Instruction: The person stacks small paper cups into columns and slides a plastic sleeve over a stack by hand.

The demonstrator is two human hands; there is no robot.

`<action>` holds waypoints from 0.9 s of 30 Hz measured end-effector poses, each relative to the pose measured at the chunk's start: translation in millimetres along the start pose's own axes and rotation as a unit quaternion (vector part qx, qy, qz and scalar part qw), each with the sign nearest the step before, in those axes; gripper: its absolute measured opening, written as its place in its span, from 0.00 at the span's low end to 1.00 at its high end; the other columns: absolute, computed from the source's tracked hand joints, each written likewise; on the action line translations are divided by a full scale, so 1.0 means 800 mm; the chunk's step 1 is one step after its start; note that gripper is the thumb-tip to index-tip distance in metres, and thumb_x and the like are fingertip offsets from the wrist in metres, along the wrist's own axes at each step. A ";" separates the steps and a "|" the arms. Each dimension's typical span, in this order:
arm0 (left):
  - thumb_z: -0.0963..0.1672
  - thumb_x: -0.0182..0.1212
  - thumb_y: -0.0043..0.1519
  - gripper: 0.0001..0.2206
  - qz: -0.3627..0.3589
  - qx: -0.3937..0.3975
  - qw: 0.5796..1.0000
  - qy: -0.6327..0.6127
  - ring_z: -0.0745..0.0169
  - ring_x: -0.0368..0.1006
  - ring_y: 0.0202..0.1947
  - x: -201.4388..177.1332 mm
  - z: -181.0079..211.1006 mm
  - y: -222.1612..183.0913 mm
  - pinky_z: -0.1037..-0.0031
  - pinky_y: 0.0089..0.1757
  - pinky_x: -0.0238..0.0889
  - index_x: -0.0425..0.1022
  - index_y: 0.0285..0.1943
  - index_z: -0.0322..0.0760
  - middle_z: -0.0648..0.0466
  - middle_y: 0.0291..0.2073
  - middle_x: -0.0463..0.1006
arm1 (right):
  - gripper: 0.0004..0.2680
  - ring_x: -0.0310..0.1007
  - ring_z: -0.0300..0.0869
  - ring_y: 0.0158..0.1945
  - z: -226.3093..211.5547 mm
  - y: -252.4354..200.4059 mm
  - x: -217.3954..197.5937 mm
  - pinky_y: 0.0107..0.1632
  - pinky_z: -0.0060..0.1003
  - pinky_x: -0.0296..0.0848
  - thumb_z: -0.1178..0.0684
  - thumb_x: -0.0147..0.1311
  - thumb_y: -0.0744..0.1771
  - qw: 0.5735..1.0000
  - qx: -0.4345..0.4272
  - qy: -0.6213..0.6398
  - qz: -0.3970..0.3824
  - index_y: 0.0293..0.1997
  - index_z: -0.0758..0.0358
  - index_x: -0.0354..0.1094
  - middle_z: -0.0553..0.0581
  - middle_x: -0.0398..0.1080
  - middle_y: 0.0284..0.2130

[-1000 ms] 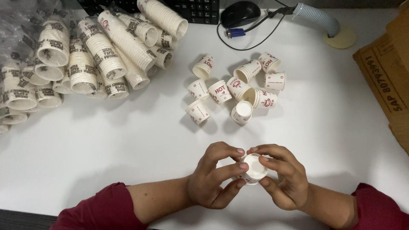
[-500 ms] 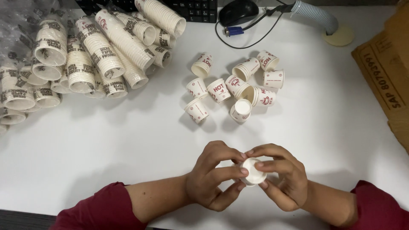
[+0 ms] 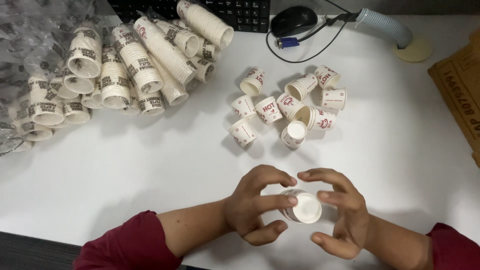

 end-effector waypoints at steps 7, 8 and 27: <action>0.41 0.59 0.62 0.21 0.161 -0.179 0.952 0.189 0.42 0.65 0.64 -0.029 -0.047 0.000 0.58 0.62 0.59 0.62 0.63 0.29 0.37 0.62 0.67 | 0.24 0.64 0.54 0.66 0.035 -0.016 -0.010 0.69 0.51 0.64 0.39 0.50 0.72 0.985 0.117 0.082 0.092 0.71 0.65 0.48 0.70 0.58 0.64; 0.40 0.60 0.61 0.22 0.180 -0.210 0.935 0.222 0.41 0.64 0.64 -0.035 -0.058 -0.002 0.56 0.63 0.57 0.61 0.63 0.28 0.37 0.62 0.66 | 0.23 0.66 0.54 0.65 0.041 -0.019 -0.010 0.67 0.50 0.66 0.38 0.48 0.72 0.976 0.156 0.107 0.104 0.69 0.66 0.51 0.69 0.60 0.64; 0.36 0.54 0.68 0.14 0.200 -0.429 0.843 -0.255 0.63 0.76 0.48 0.001 -0.073 -0.034 0.73 0.50 0.70 0.61 0.61 0.30 0.47 0.51 0.76 | 0.31 0.64 0.56 0.68 0.051 0.010 0.002 0.71 0.52 0.59 0.25 0.28 0.71 0.938 0.306 0.152 -0.053 0.61 0.66 0.70 0.67 0.51 0.74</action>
Point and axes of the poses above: each hand's wrist, its own y-axis towards the middle knuckle, its own x-axis out of the palm, z = x × y, the point moved 3 cm from there along y, towards the middle knuckle
